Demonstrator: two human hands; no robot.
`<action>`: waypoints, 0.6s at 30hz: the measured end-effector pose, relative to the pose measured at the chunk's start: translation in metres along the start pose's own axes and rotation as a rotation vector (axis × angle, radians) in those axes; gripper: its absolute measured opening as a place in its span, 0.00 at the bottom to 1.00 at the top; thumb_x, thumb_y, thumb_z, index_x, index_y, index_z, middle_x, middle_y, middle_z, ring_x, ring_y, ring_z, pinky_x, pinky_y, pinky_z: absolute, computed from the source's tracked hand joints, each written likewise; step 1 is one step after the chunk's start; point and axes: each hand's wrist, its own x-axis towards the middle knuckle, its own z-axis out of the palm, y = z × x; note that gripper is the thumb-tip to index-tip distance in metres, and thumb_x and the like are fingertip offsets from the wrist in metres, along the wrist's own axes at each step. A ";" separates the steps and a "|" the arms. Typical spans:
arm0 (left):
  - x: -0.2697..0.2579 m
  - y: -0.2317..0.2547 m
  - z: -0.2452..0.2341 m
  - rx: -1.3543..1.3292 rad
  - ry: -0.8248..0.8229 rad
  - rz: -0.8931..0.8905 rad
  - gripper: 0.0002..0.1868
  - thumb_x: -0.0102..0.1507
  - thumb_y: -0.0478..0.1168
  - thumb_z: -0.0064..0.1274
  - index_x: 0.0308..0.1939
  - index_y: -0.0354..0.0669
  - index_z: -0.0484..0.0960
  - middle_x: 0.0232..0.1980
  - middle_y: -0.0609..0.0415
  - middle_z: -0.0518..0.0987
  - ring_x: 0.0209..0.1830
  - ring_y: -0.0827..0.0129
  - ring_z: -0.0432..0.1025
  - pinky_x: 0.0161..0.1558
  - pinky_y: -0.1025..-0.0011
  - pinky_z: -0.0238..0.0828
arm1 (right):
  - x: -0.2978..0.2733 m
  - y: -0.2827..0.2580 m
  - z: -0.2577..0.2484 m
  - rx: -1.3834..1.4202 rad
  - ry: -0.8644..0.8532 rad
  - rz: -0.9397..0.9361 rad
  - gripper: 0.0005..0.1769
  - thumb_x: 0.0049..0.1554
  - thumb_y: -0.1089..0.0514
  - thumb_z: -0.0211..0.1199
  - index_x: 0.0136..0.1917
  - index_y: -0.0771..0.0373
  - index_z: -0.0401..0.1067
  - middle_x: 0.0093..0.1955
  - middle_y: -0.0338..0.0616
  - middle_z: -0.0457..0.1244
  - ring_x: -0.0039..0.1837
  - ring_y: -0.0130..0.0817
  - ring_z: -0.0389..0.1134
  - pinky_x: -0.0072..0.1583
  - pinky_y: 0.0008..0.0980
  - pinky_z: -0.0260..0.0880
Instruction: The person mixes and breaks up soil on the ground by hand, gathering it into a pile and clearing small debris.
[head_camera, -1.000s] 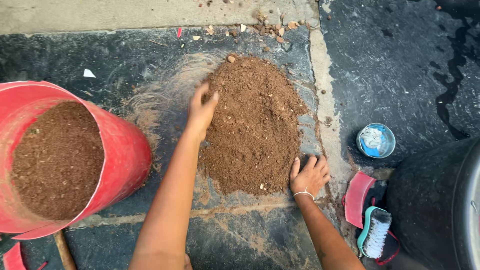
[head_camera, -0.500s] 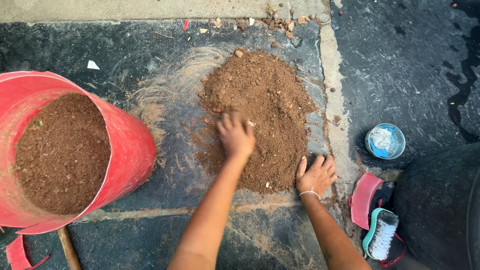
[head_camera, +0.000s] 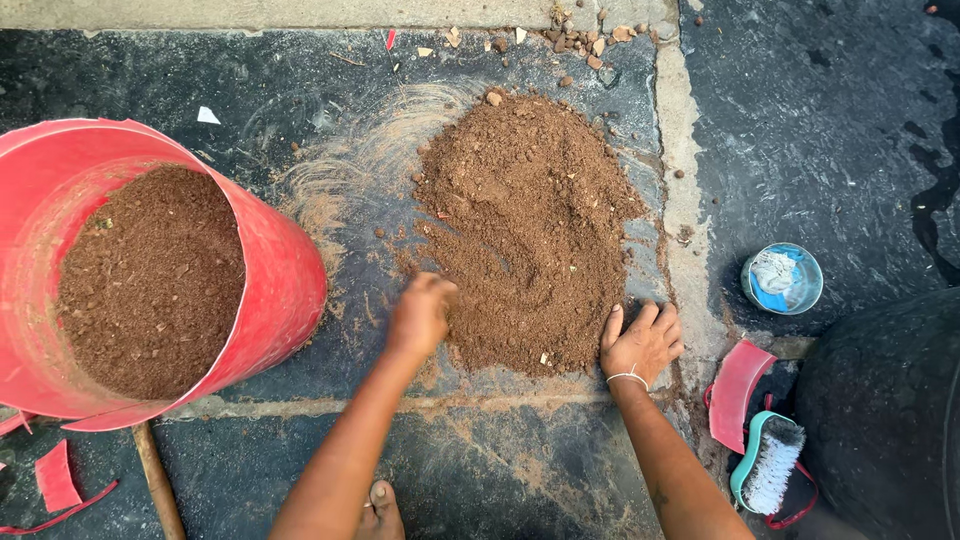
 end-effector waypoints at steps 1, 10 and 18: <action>0.005 -0.009 -0.004 -0.138 0.037 -0.098 0.20 0.61 0.27 0.52 0.54 0.51 0.84 0.62 0.53 0.76 0.50 0.63 0.77 0.52 0.68 0.78 | 0.000 0.001 0.000 -0.001 0.000 0.000 0.26 0.61 0.41 0.59 0.63 0.64 0.69 0.69 0.54 0.56 0.71 0.53 0.54 0.67 0.52 0.51; 0.026 0.006 -0.044 -0.789 -0.042 -0.094 0.16 0.66 0.39 0.54 0.59 0.49 0.84 0.57 0.53 0.85 0.57 0.66 0.80 0.62 0.66 0.73 | 0.000 0.002 0.002 0.017 -0.010 0.007 0.28 0.61 0.41 0.59 0.63 0.66 0.68 0.70 0.55 0.56 0.71 0.54 0.54 0.67 0.53 0.51; 0.031 -0.016 -0.046 -0.429 0.065 -0.141 0.17 0.67 0.44 0.52 0.60 0.60 0.83 0.66 0.58 0.78 0.64 0.61 0.74 0.66 0.62 0.68 | 0.001 0.001 0.002 0.001 -0.015 0.004 0.27 0.62 0.41 0.58 0.63 0.65 0.68 0.69 0.56 0.56 0.71 0.54 0.54 0.67 0.53 0.50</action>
